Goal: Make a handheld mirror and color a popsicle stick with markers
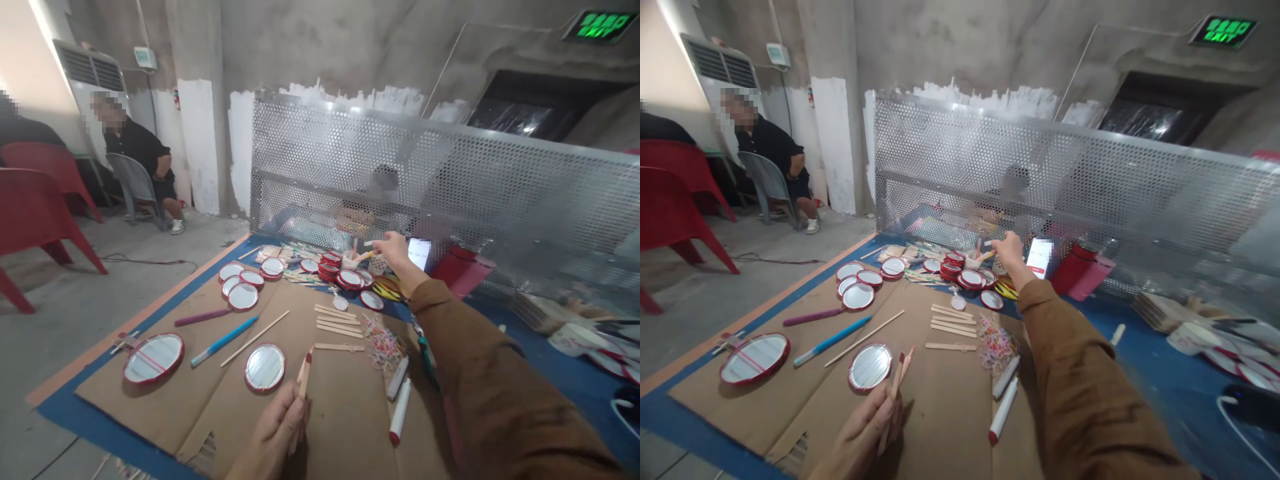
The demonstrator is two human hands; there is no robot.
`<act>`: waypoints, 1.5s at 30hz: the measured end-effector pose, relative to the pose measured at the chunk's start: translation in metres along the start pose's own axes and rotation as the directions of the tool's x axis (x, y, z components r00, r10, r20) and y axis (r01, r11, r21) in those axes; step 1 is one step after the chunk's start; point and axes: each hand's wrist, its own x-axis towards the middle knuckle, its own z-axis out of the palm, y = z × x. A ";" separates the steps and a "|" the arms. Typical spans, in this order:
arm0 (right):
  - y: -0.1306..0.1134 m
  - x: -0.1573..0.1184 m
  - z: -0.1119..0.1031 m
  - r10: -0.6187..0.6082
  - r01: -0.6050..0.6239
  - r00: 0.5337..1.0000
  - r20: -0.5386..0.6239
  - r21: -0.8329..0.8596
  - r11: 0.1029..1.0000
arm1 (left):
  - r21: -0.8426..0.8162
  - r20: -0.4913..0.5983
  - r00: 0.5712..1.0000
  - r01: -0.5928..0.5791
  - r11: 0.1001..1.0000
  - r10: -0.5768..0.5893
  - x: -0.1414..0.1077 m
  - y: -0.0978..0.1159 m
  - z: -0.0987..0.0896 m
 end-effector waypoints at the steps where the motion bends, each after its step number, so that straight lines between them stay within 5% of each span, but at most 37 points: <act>1: -0.007 0.004 -0.003 -0.016 0.016 0.999 -0.032 0.010 1.000 | -0.003 0.006 1.000 0.004 1.000 -0.004 0.000 0.000 0.000; 5: -0.021 -0.022 -0.018 -0.132 0.138 0.987 -0.093 0.053 0.989 | -0.034 0.008 1.000 0.015 0.999 -0.015 -0.001 0.001 0.001; 7: -0.021 -0.065 -0.023 -0.215 0.218 0.975 -0.047 0.068 0.974 | -0.050 0.001 1.000 -0.004 0.999 0.004 -0.001 0.001 0.002; 10: -0.016 -0.154 -0.026 -0.341 0.330 0.925 0.170 0.089 0.940 | -0.055 0.016 0.999 -0.027 0.998 0.028 -0.001 0.003 0.004; 12: -0.011 -0.215 -0.026 -0.430 0.415 0.837 0.338 0.120 0.902 | -0.064 0.033 0.999 -0.024 0.998 0.027 -0.001 0.004 0.003; 14: -0.006 -0.266 -0.024 -0.567 0.580 0.639 0.520 0.158 0.799 | -0.084 0.048 0.998 -0.023 0.996 0.027 -0.001 0.003 0.001; 16: -0.002 -0.300 -0.021 -0.544 0.591 0.589 0.597 0.140 0.795 | -0.093 0.073 0.997 -0.028 0.995 0.035 -0.001 0.002 -0.001; 21: 0.007 -0.332 -0.012 -0.460 0.443 0.704 0.541 0.172 0.880 | -0.035 0.104 0.994 -0.031 0.999 0.035 -0.004 0.000 -0.004; 25: 0.010 -0.338 -0.007 -0.527 0.522 0.658 0.538 0.179 0.834 | 0.126 0.212 0.977 -0.038 0.991 0.011 -0.009 0.013 -0.002; 28: 0.012 -0.334 -0.011 -0.530 0.646 0.633 0.564 -0.009 0.763 | 0.248 0.277 0.960 -0.107 0.963 0.035 -0.009 0.026 0.002; 33: 0.013 -0.307 -0.048 -0.466 0.622 0.779 0.420 -0.422 0.660 | 0.380 0.079 0.971 -0.239 0.893 0.226 -0.007 0.033 0.009; 39: 0.005 -0.337 -0.073 -0.467 0.465 0.884 -0.026 -0.072 0.883 | 0.580 0.200 0.953 -0.304 0.756 0.229 -0.008 0.028 0.018; 42: 0.007 -0.373 -0.052 -0.209 0.251 0.951 -0.227 0.174 0.952 | 0.642 0.219 0.957 -0.287 0.711 0.188 -0.008 0.031 0.021; 45: 0.010 -0.390 -0.027 0.126 0.004 0.959 -0.254 0.456 0.890 | 0.689 0.246 0.961 -0.267 0.674 0.129 -0.004 0.035 0.021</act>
